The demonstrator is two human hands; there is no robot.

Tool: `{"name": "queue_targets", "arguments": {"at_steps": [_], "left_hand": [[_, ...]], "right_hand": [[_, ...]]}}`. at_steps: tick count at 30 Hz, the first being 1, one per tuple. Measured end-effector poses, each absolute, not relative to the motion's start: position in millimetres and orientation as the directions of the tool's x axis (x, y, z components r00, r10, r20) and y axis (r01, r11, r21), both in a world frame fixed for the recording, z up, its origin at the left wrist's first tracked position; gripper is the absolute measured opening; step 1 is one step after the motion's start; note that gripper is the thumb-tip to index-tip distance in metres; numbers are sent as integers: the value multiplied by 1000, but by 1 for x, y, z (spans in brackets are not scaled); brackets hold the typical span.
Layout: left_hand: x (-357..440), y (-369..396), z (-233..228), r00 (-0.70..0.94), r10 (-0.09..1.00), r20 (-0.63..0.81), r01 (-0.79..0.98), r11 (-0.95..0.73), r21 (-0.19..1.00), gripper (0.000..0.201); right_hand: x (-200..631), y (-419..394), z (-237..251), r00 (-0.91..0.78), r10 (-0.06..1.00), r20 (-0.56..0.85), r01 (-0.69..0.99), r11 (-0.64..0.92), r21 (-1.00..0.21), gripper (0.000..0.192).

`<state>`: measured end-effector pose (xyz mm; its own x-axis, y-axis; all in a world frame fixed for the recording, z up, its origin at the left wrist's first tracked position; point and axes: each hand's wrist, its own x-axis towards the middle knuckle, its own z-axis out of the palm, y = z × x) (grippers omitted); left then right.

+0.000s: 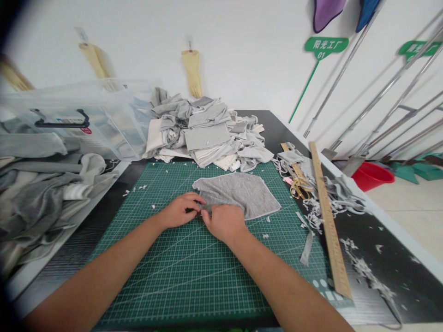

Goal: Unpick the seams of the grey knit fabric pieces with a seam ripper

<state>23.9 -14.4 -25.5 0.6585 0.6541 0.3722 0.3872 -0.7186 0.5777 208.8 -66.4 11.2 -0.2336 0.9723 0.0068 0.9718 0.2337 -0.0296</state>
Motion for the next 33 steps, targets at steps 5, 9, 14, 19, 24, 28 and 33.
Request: {"name": "queue_targets", "arguments": {"at_steps": [5, 9, 14, 19, 24, 28, 33], "left_hand": [[24, -15, -25, 660, 656, 366, 387, -714, 583, 24], [24, -15, -25, 658, 657, 369, 383, -713, 587, 23], [24, -15, -24, 660, 656, 366, 386, -714, 584, 24], [24, -15, -24, 659, 659, 362, 386, -710, 589, 24], [24, -15, -24, 654, 664, 362, 391, -706, 591, 23], [24, -15, -25, 660, 662, 356, 390, -706, 591, 25], [24, -15, -26, 656, 660, 366, 385, -710, 590, 25]], "right_hand": [[208, -66, 11, -228, 974, 1, 973, 228, -26, 60], [208, -65, 10, -223, 975, 4, 975, 223, -16, 61], [208, -64, 10, -219, 976, 11, 976, 219, -5, 64], [209, -64, 8, -215, 976, 24, 976, 216, -24, 62], [210, -65, 8, -227, 974, 20, 973, 228, -37, 62], [209, -65, 6, -216, 976, 26, 976, 216, -34, 63], [208, -66, 4, -212, 977, 31, 977, 213, -33, 64]]}}
